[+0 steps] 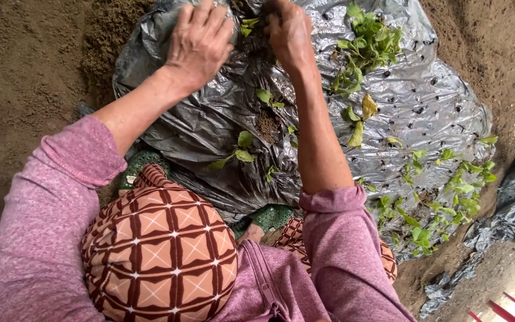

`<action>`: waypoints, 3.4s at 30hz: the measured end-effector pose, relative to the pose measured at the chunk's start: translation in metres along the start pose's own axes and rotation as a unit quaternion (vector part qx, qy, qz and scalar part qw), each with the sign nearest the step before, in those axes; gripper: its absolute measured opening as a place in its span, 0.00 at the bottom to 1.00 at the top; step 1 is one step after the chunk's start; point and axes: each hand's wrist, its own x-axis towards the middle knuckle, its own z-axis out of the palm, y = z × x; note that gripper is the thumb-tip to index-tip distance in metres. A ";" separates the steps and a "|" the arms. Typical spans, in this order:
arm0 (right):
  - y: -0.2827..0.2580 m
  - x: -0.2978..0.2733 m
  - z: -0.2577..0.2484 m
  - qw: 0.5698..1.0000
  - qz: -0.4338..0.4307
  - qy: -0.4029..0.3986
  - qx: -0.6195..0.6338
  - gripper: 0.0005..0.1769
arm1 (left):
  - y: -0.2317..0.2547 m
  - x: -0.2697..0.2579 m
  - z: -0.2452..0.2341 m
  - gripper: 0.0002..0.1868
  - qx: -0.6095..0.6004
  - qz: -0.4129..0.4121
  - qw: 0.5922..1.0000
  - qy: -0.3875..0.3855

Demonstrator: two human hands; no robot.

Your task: The person sits on the ground and plants small green seedlings into holes in a black plastic sheet covering the soil. They use their hands to place the seedlings and press the soil around the base to secure them.

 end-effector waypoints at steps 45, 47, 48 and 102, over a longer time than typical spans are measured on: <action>-0.054 -0.066 -0.035 0.914 0.280 0.026 0.293 0.13 | -0.025 -0.010 -0.039 0.33 -0.223 -0.023 0.963 -0.146; -0.056 -0.085 -0.041 0.917 0.270 0.026 0.291 0.11 | -0.018 -0.027 -0.047 0.31 -0.209 -0.013 0.975 -0.075; -0.058 -0.095 -0.042 0.927 0.259 0.036 0.268 0.13 | -0.015 -0.034 -0.052 0.29 -0.179 -0.009 0.983 -0.030; -0.068 -0.268 0.043 0.968 0.235 -0.083 0.037 0.07 | 0.103 -0.129 -0.092 0.17 -0.133 0.197 0.970 0.045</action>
